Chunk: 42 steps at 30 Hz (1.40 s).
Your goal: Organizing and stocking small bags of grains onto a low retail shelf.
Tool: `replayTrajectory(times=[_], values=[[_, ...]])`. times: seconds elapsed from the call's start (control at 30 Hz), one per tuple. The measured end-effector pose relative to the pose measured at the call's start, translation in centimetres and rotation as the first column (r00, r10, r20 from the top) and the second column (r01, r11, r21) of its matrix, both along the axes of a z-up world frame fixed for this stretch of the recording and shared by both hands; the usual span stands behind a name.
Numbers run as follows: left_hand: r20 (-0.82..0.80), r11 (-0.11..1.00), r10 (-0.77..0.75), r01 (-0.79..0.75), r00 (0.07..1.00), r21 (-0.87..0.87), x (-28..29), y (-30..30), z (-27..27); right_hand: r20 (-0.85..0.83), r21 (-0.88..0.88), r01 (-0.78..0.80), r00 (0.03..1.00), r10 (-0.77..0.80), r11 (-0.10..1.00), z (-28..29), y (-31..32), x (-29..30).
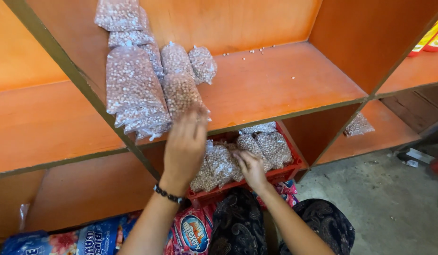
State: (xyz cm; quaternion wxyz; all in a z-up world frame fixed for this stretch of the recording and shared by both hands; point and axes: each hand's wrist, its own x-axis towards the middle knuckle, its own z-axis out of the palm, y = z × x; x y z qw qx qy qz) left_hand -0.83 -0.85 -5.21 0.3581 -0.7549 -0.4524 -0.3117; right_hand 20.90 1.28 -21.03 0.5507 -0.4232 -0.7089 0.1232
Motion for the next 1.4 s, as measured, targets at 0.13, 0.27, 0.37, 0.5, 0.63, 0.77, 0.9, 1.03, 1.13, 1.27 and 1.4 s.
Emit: replayTrajectory(times=[0.13, 0.27, 0.37, 0.5, 0.63, 0.77, 0.9, 1.03, 1.13, 1.27, 1.4], values=[[0.126, 0.946, -0.289, 0.304, 0.949, -0.115, 1.5, -4.6, 0.5, 0.099, -0.003, -0.019, 0.995, 0.02, 1.0, -1.3, -0.1, 1.0], [0.212, 0.884, -0.318, 0.37, 0.924, -0.287, 2.7, -5.2, -5.6, 0.224, -0.012, 0.034, 0.974, -0.031, 0.999, -3.6, 0.3, 4.0], [0.27, 0.831, -0.311, 0.398, 0.911, -0.388, 4.2, -5.1, -10.6, 0.282, 0.002, 0.119, 0.952, -0.115, 0.993, -5.4, 0.4, 6.8], [0.349, 0.779, -0.342, 0.471, 0.872, -0.414, 7.2, -4.4, -16.1, 0.336, -0.047, 0.105, 0.938, -0.083, 0.993, -5.5, 0.2, 8.7], [0.381, 0.749, -0.284, 0.452, 0.88, -0.486, 10.3, -3.5, -18.8, 0.433, -0.023, 0.047, 0.901, -0.033, 0.999, -5.2, 0.5, 7.8], [0.348, 0.646, -0.13, 0.346, 0.928, -0.681, 12.0, -3.0, -19.6, 0.592, -0.102, 0.103, 0.806, -0.023, 0.99, -5.2, 1.3, 6.9], [0.442, 0.679, -0.048, 0.354, 0.896, -0.644, 12.7, -2.4, -20.9, 0.604, -0.131, 0.083, 0.797, 0.013, 0.988, -5.4, 1.8, 7.5], [0.484, 0.553, 0.13, 0.342, 0.865, -0.76, 13.0, -2.8, -19.4, 0.474, -0.172, 0.047, 0.88, 0.041, 0.984, -4.2, 1.1, 8.1], [0.491, 0.709, 0.086, 0.293, 0.867, -0.642, 13.4, -2.6, -21.4, 0.408, -0.066, 0.01, 0.913, 0.018, 0.998, -3.8, 0.5, 8.4], [0.778, 0.569, 0.396, 0.535, 0.488, -0.625, 14.4, -1.4, -25.1, 0.284, -0.245, 0.041, 0.958, 0.032, 0.969, -2.6, -1.0, 8.6], [0.528, 0.397, 0.778, 0.918, -0.341, 0.008, 15.3, -0.2, -24.4, 0.24, -0.364, 0.085, 0.971, 0.006, 0.927, -2.2, -1.9, 8.9]])
